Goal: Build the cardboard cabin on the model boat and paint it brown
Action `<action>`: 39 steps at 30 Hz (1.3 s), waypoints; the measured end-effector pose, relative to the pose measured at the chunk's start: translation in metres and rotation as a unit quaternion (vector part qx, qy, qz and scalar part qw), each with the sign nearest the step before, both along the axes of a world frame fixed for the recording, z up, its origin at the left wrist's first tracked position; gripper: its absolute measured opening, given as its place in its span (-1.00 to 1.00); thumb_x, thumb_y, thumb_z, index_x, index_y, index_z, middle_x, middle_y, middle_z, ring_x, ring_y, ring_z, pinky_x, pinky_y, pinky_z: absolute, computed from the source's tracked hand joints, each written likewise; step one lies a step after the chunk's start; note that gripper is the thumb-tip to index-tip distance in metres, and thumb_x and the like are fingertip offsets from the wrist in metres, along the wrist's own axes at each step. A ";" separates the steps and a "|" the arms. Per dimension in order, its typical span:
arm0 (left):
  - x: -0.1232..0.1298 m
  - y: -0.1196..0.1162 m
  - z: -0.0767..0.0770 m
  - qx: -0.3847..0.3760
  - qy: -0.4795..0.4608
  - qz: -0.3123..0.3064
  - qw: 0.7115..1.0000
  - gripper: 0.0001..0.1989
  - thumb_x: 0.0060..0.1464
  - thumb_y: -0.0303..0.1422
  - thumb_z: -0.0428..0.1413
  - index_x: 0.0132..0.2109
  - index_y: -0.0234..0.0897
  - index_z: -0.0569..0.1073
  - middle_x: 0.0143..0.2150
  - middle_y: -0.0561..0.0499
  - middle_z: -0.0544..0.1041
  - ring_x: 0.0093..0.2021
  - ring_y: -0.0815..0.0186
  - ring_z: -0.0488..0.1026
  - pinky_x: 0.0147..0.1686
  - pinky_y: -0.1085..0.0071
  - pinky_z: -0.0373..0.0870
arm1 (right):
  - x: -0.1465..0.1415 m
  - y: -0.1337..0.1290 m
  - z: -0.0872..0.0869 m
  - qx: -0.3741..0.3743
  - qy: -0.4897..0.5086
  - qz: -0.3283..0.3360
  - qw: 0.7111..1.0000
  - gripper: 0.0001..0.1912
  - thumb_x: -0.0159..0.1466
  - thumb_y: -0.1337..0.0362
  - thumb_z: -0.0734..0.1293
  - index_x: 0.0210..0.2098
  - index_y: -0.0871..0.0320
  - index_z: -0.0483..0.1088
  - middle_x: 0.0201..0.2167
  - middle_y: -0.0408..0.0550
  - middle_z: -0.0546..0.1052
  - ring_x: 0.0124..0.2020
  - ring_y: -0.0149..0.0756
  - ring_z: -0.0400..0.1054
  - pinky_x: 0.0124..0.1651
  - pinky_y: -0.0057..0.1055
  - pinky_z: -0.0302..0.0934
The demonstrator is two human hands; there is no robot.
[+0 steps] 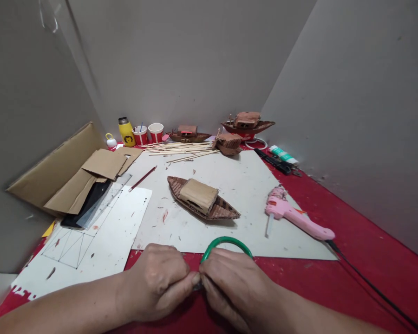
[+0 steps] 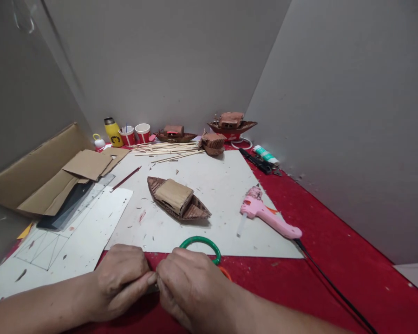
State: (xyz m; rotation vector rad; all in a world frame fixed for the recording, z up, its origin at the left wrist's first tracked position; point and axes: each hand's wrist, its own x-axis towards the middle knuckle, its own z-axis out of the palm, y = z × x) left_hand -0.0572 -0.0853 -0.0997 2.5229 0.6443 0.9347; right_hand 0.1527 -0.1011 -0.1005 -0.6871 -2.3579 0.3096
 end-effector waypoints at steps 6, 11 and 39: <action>0.005 0.000 0.007 0.038 -0.002 -0.005 0.999 -0.68 0.27 -0.52 -0.01 -0.46 -0.17 0.24 -0.63 0.05 0.40 -0.61 0.34 0.28 -0.53 0.34 0.17 | -0.005 -0.006 -0.002 -0.004 0.040 -0.030 0.999 -0.62 0.53 0.30 0.03 -0.42 0.09 0.20 -0.56 -0.19 0.36 -0.52 -0.38 0.19 -0.39 -0.41 0.09; -0.004 -0.007 0.018 0.072 -0.016 -0.032 0.997 -0.77 0.28 -0.49 -0.02 -0.35 -0.20 0.41 -0.61 0.00 0.48 -0.60 0.30 0.37 -0.53 0.34 0.28 | 0.004 0.006 -0.002 -0.015 0.035 -0.103 0.994 -0.71 0.45 0.38 0.12 -0.41 0.09 0.23 -0.55 -0.18 0.36 -0.52 -0.36 0.20 -0.41 -0.42 0.09; -0.041 0.017 0.005 -0.130 0.250 0.094 0.955 -0.46 0.36 -0.23 -0.02 0.40 -0.26 0.25 0.45 -0.23 0.22 0.46 0.08 0.13 0.40 0.04 0.15 | 0.011 0.000 0.007 -0.031 0.030 0.031 0.999 -0.75 0.40 0.41 0.15 -0.42 0.10 0.27 -0.56 -0.17 0.36 -0.51 -0.35 0.16 -0.40 -0.38 0.07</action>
